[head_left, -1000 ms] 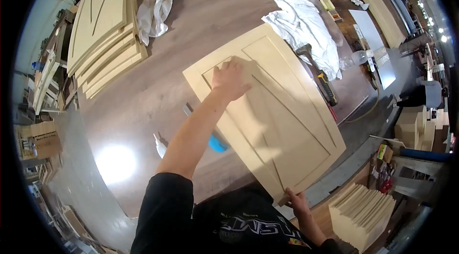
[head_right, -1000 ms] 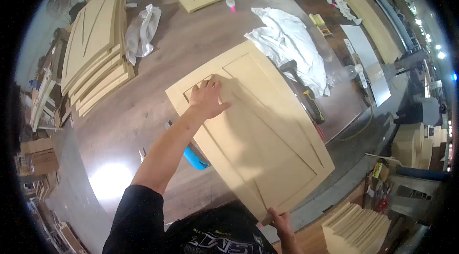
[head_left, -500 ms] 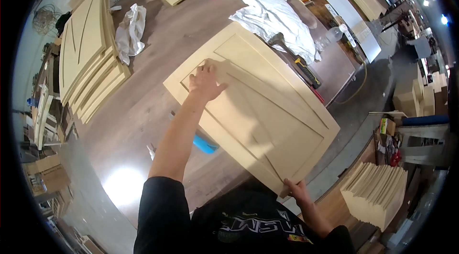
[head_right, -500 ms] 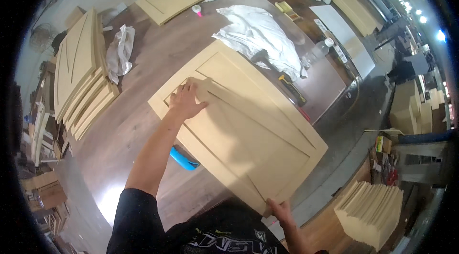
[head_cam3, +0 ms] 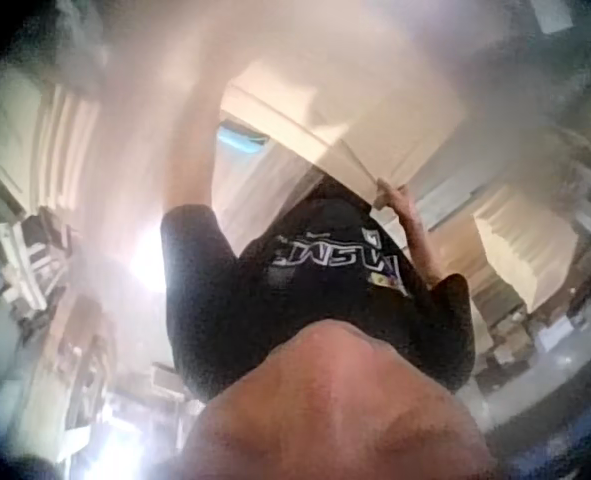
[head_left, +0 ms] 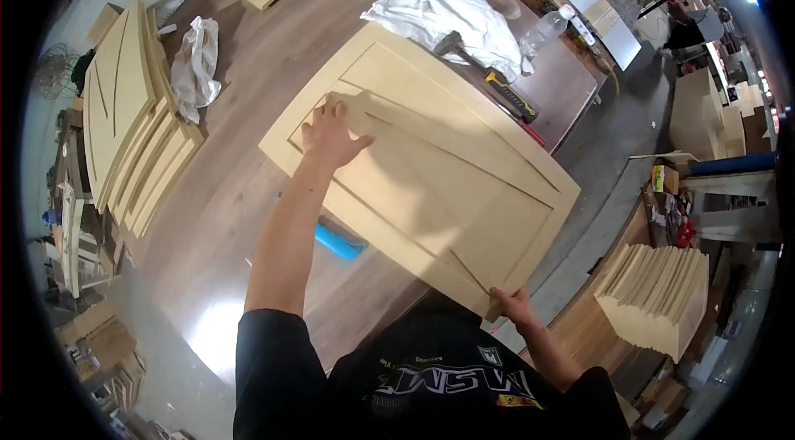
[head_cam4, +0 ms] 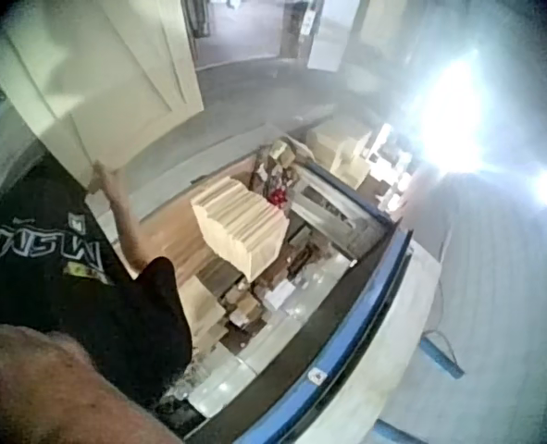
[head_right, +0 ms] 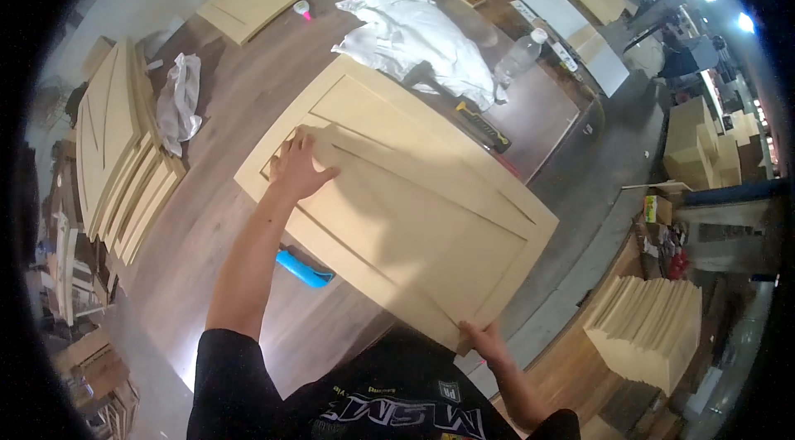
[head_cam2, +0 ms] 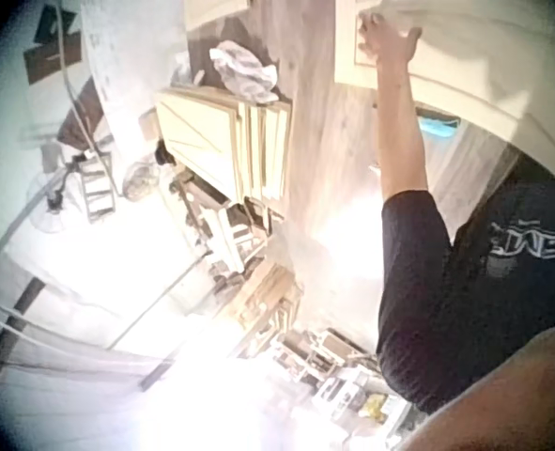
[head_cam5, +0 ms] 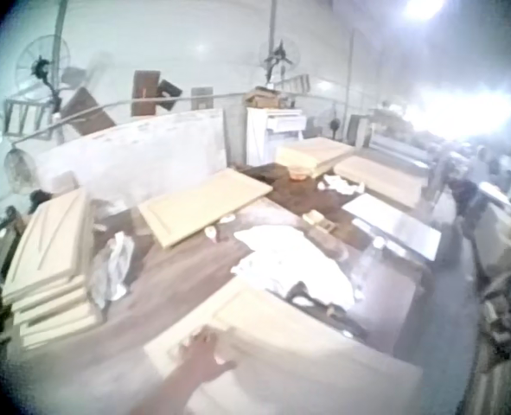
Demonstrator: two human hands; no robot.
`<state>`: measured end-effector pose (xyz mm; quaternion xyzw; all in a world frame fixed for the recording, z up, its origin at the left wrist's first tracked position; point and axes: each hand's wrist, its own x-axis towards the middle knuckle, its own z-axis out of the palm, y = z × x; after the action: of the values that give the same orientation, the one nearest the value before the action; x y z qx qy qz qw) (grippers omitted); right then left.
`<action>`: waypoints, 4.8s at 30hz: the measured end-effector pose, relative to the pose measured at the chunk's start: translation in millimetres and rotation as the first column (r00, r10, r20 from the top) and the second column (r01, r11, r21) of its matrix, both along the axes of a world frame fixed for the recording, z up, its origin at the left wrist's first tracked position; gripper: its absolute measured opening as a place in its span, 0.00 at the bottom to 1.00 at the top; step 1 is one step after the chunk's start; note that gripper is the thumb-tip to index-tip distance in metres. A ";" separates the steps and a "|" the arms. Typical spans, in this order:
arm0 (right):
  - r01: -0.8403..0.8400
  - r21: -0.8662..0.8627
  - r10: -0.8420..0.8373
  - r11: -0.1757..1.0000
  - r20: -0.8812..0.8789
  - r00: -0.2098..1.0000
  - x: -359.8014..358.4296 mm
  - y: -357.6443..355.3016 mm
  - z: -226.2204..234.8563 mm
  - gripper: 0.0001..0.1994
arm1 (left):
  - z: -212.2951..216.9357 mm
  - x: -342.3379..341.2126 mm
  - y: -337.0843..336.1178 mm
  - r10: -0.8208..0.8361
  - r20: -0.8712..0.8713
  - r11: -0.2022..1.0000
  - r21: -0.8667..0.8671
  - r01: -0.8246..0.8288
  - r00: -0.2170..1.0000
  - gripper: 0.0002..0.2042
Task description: The person applies glue to wooden panels and decorative trim pieces, secures them using a pneumatic nail gun, and stacks the completed panels on a larger pallet.
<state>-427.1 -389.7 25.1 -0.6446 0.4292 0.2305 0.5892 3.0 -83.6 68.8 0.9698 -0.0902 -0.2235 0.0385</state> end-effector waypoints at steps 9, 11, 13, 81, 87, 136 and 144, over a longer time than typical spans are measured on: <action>0.069 -0.007 -0.068 0.998 0.029 0.997 7.5 8.4 13.7 0.20 | -5.3 -1.8 0.4 -0.017 0.033 1.000 0.018 0.017 0.999 0.47; 0.023 0.018 -0.023 1.000 0.001 1.000 4.6 1.6 8.7 0.23 | -4.6 -3.1 1.3 -0.006 0.017 1.000 -0.010 0.007 1.000 0.47; -0.013 0.037 0.014 0.999 -0.023 1.000 3.3 0.5 5.9 0.26 | -5.0 -4.7 -0.3 -0.006 0.052 1.000 -0.014 0.007 0.999 0.46; -0.167 -0.958 0.554 0.232 -0.011 0.832 87.7 68.2 -2.9 0.34 | -60.5 -159.5 -111.0 -0.325 0.412 0.748 -0.439 0.498 0.851 0.42; -0.225 -0.959 0.501 0.173 -0.111 0.858 80.5 65.0 -7.2 0.35 | -62.9 -43.3 -89.9 -0.069 0.489 0.926 -0.293 0.238 0.870 0.43; 0.599 0.187 -0.602 0.779 0.492 0.629 -19.4 13.0 -46.0 0.31 | -45.9 -279.9 -183.8 -0.606 0.286 0.702 -0.247 0.668 0.742 0.38; 0.141 -0.060 -0.108 0.988 0.379 0.919 -9.2 19.0 -28.0 0.38 | -53.1 -159.9 -62.6 -0.222 0.301 0.971 -0.017 0.238 0.927 0.45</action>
<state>-436.3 -370.8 -2.9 -0.6729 0.3585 0.0463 0.6454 -156.9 -146.3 15.7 0.9736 -0.2140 -0.0756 0.0237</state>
